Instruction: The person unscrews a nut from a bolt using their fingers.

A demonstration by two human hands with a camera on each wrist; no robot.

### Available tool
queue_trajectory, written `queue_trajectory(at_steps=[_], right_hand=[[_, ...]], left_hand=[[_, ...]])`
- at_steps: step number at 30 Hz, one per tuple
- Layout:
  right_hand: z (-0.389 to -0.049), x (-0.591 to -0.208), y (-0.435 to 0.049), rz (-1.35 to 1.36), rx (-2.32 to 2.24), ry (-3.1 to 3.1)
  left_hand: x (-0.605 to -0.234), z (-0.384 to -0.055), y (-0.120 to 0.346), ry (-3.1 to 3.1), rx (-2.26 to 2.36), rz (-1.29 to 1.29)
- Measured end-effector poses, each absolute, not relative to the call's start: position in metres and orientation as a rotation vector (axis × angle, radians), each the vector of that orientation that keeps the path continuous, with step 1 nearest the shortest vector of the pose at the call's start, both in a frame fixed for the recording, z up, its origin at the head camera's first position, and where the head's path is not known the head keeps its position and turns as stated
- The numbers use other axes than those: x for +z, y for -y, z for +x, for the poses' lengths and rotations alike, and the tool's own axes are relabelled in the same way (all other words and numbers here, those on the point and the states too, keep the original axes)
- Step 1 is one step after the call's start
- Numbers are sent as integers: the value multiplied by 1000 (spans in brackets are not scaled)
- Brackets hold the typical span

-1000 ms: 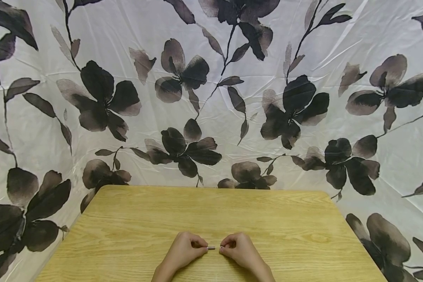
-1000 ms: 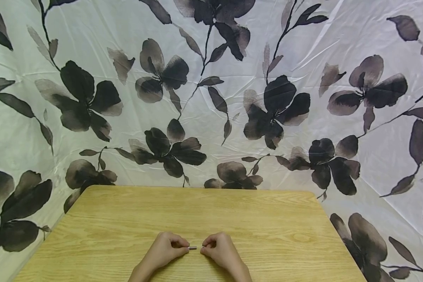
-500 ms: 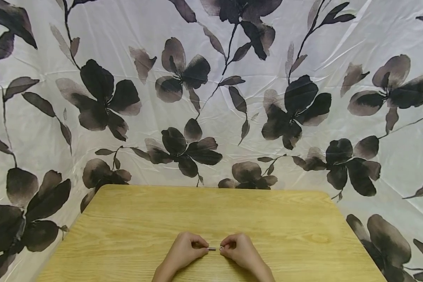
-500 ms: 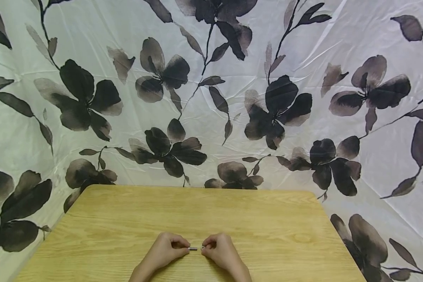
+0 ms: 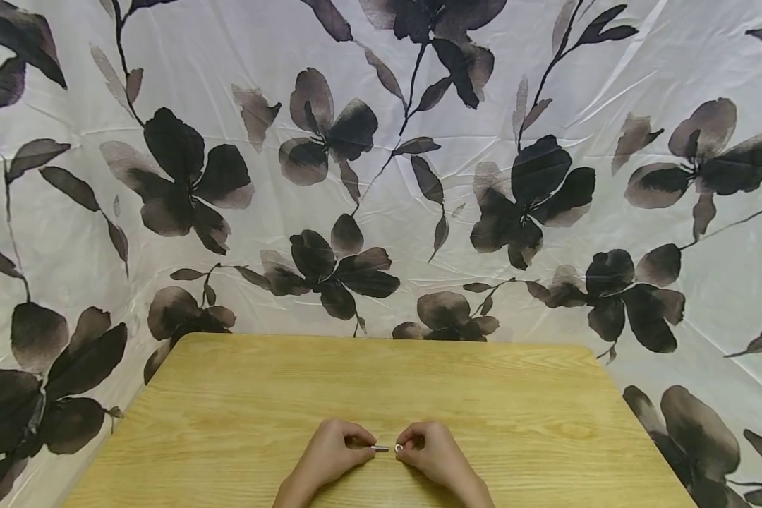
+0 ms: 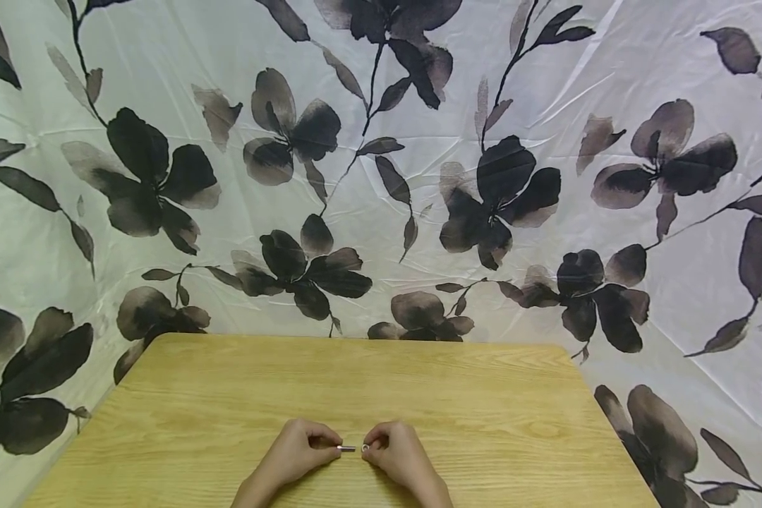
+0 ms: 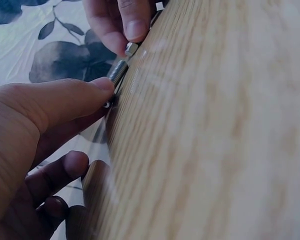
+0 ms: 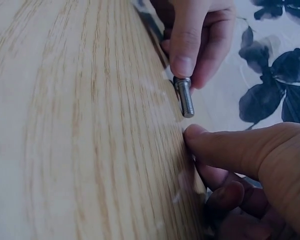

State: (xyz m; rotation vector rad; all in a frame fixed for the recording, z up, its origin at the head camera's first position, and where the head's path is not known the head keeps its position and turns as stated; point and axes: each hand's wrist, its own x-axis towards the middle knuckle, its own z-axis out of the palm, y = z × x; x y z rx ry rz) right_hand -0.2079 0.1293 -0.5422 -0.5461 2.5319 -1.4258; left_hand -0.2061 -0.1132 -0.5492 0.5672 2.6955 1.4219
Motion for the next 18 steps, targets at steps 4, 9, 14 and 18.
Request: queue_trajectory(at_steps=[4,9,14,18], right_hand=[[-206,-543,-130,-538,-1422,-2544],[-205,-541,-131,-528,-1414,-2545],[-204,-537,-133,-523,-1413,-2532],[-205,-537,-136,-505,-1428,-2501]], left_hand=[[-550,-205,112,-2677,1422,564],[-548,-205,112,-2648,1434,560],[-546,-206,112,-2610,1481,572],[-547,-205,113,-2568,1538,552]])
